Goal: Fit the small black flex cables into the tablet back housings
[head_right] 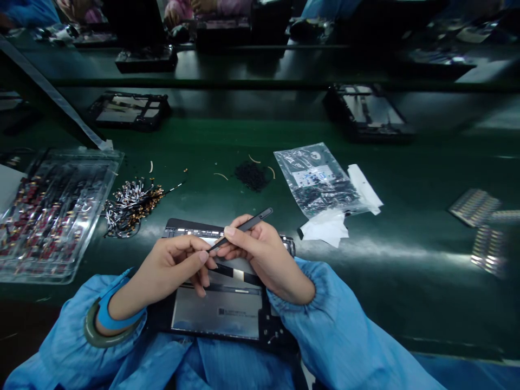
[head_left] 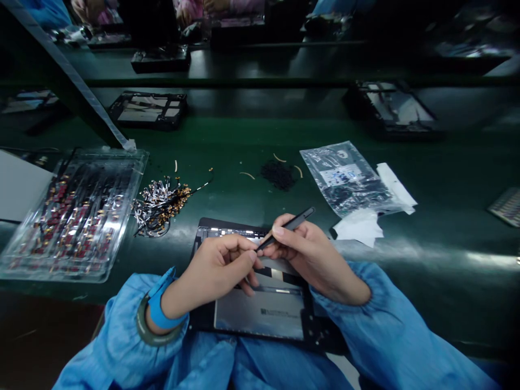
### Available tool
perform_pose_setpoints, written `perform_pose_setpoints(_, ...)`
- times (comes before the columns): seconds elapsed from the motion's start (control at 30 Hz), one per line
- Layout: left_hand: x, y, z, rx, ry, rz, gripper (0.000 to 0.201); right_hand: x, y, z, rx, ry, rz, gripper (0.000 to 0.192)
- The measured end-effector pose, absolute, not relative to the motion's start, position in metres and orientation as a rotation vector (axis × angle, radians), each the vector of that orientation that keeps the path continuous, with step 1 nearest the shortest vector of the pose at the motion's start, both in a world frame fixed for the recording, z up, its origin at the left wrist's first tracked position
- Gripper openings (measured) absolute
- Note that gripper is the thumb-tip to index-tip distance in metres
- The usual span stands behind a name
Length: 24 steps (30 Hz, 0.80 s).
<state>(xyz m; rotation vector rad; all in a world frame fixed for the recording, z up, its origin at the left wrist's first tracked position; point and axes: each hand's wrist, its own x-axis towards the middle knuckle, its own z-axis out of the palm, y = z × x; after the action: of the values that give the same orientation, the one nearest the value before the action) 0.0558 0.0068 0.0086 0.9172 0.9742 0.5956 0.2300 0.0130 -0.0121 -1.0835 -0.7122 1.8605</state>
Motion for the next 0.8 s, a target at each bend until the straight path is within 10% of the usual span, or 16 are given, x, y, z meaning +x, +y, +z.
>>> perform_pose_setpoints(0.8, -0.013, -0.043, -0.033, 2.067, 1.308, 1.090, 0.032, 0.145, 0.066, 0.078, -0.910, -1.204, 1.926, 0.027)
